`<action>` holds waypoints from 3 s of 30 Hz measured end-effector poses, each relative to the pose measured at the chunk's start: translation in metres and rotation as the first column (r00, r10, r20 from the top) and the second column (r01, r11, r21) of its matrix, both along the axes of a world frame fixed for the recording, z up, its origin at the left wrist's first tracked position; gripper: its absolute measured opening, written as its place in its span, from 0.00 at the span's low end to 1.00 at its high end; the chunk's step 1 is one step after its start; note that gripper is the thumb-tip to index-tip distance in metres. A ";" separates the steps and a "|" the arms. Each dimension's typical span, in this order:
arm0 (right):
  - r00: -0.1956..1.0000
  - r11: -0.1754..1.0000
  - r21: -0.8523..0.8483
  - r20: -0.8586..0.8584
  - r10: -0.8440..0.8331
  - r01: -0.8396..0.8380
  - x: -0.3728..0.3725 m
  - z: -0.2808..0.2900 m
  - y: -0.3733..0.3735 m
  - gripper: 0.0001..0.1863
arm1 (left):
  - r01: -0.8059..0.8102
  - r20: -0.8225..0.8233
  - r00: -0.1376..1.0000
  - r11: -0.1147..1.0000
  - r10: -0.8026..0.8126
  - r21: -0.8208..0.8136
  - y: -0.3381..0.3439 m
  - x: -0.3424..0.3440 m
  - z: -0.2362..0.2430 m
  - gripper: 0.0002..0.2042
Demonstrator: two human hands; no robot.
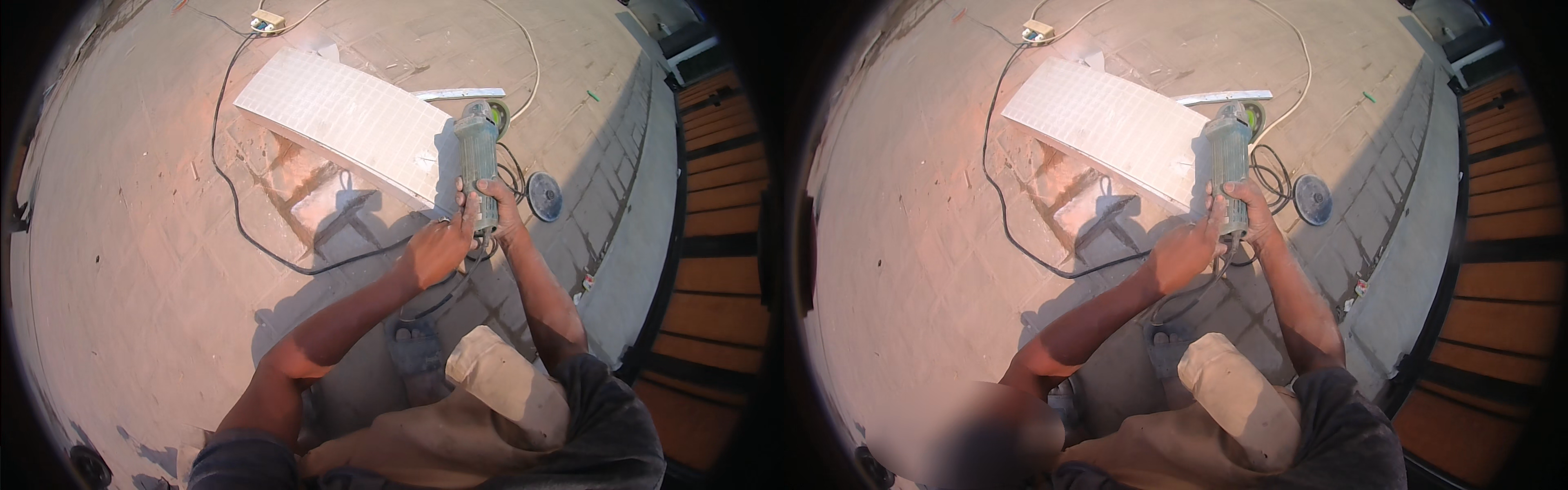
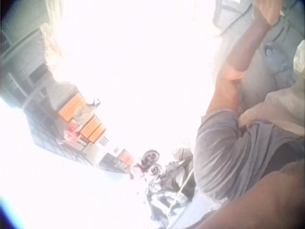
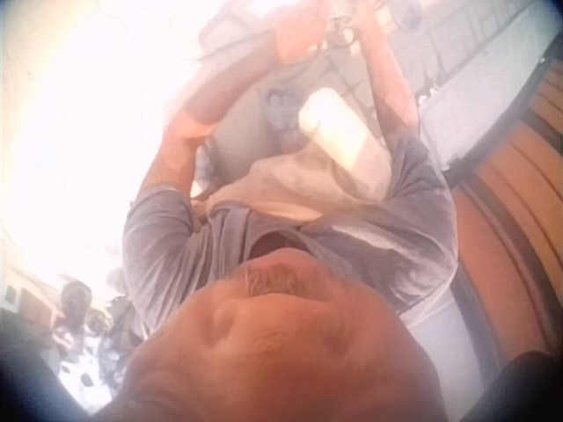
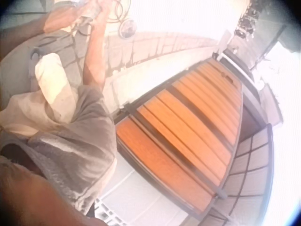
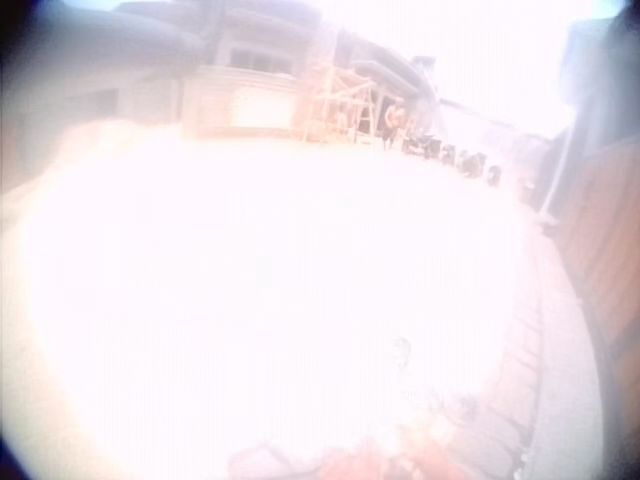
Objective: The person uses an angle grinder to cut a white ceramic tile resting on a makeshift wooden support. They guide the tool along the tile's surface to create a cut, generating dust and sparks, and then lift the tile to inspect the result.
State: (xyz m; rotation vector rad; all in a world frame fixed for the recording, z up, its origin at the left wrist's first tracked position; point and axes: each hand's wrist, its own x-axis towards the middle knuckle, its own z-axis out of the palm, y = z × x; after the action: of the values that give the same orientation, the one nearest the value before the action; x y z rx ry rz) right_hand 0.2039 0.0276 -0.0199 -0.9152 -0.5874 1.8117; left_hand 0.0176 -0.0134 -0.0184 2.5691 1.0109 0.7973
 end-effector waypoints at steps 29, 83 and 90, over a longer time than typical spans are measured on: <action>0.942 0.916 -0.278 0.087 0.324 -0.289 0.043 0.002 -0.045 0.36 | 0.356 0.372 0.516 0.202 0.771 -0.913 0.006 0.060 -0.002 0.43; 0.749 0.965 -0.140 0.610 0.260 -0.222 0.014 0.011 -0.031 0.21 | 0.438 0.406 0.434 0.206 0.804 -0.875 0.035 0.066 -0.030 0.36; 0.720 0.963 -0.134 0.641 0.265 -0.234 0.012 0.013 -0.028 0.22 | 0.497 0.399 0.386 0.177 0.832 -0.849 0.037 0.062 -0.027 0.29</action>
State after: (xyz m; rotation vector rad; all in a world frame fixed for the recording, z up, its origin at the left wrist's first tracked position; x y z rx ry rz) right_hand 0.2162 -0.0007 -0.0071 -1.5909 -1.1641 1.7095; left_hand 0.0797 0.0233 -0.0456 0.4470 0.9256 0.9255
